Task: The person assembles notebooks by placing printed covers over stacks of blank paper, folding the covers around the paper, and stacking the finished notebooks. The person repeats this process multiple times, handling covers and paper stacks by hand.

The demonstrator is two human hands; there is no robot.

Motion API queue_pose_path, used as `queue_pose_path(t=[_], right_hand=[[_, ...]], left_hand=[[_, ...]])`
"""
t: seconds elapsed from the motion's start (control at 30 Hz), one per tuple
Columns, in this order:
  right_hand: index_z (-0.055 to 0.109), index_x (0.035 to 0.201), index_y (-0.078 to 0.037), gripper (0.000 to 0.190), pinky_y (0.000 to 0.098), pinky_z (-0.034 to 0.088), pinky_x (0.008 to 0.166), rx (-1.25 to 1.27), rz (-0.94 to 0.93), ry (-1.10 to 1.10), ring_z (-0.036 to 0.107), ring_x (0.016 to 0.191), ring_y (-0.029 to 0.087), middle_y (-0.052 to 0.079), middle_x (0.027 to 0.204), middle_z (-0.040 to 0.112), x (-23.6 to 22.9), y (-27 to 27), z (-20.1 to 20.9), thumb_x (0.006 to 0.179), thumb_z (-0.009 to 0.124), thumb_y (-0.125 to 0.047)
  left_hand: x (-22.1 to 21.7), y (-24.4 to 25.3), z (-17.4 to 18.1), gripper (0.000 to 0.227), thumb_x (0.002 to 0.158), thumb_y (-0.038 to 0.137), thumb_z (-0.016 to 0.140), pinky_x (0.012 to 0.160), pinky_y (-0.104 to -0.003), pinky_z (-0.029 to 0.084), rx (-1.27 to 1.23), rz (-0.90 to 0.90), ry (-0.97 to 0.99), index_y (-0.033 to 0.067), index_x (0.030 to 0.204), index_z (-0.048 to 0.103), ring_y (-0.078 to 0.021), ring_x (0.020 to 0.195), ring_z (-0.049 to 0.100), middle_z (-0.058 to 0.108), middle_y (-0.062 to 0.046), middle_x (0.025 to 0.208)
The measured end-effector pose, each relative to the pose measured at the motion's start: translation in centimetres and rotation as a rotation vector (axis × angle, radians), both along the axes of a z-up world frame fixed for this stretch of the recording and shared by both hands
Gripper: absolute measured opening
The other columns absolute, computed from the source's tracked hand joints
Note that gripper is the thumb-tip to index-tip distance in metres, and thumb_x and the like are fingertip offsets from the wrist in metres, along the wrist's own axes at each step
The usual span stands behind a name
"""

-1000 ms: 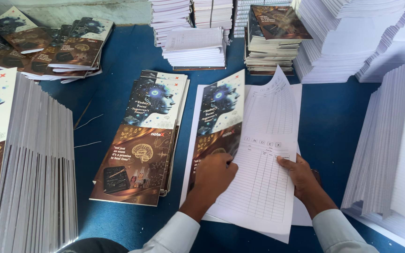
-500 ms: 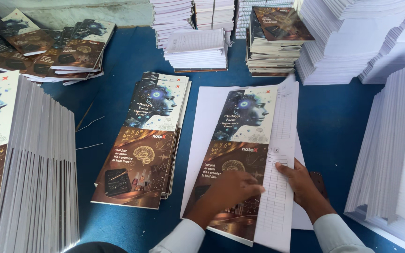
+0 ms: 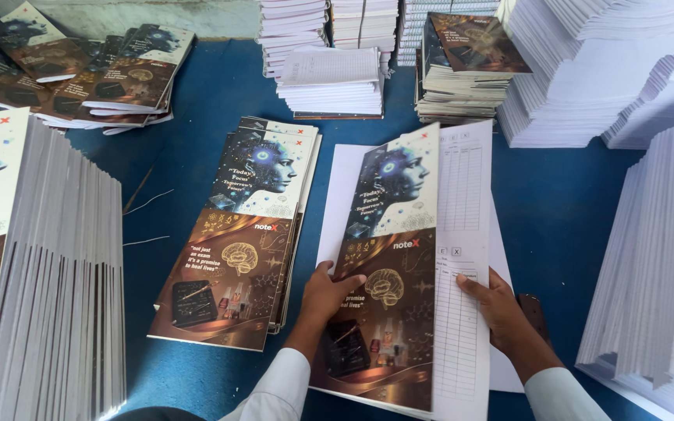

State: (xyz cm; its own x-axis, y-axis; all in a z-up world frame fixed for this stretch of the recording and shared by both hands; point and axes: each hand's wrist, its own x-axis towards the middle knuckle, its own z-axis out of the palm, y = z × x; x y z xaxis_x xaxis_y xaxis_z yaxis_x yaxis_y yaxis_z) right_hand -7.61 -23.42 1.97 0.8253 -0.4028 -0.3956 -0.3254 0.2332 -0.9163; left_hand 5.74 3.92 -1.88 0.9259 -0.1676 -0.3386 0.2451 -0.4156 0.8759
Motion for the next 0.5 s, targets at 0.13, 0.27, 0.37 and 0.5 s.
queue_pose_path(t=[0.13,0.27,0.37,0.5], right_hand=[[0.058,0.130,0.003,0.044,0.0367,0.061,0.057,0.007,0.019,-0.040,0.071,0.068,0.023,0.024,0.095,0.073,0.0,-0.1,0.4,0.091,0.064,-0.018],[0.059,0.130,-0.001,0.040,0.0372,0.062,0.059,0.031,0.012,-0.057,0.072,0.073,0.022,0.020,0.098,0.074,0.1,-0.2,0.6,0.094,0.061,-0.016],[0.058,0.131,-0.003,0.037,0.0352,0.063,0.061,0.090,0.018,-0.140,0.073,0.079,0.019,0.015,0.102,0.074,0.2,-0.7,0.6,0.095,0.057,-0.013],[0.058,0.131,-0.005,0.036,0.0352,0.063,0.061,0.065,0.031,-0.146,0.073,0.079,0.020,0.014,0.102,0.073,0.2,-1.3,0.8,0.096,0.056,-0.013]], left_hand=[[0.2,0.0,1.2,0.078,0.070,0.019,0.086,0.082,-0.036,0.064,-0.368,-0.008,0.102,0.0008,0.138,0.052,-0.0244,0.094,0.077,0.073,-0.020,0.116],[0.1,-0.3,1.8,0.056,0.087,0.019,0.070,0.083,-0.036,0.059,-0.558,-0.003,0.169,0.0073,0.140,0.056,-0.0219,0.094,0.072,0.072,-0.017,0.113],[-0.3,-0.6,2.8,0.047,0.096,0.022,0.061,0.088,-0.035,0.055,-0.592,-0.039,0.203,0.0116,0.142,0.057,-0.0185,0.097,0.069,0.069,-0.011,0.109],[-1.0,-0.8,5.1,0.044,0.097,0.022,0.052,0.091,-0.034,0.054,-0.580,-0.035,0.281,0.0191,0.141,0.055,-0.0152,0.100,0.069,0.072,-0.004,0.109]])
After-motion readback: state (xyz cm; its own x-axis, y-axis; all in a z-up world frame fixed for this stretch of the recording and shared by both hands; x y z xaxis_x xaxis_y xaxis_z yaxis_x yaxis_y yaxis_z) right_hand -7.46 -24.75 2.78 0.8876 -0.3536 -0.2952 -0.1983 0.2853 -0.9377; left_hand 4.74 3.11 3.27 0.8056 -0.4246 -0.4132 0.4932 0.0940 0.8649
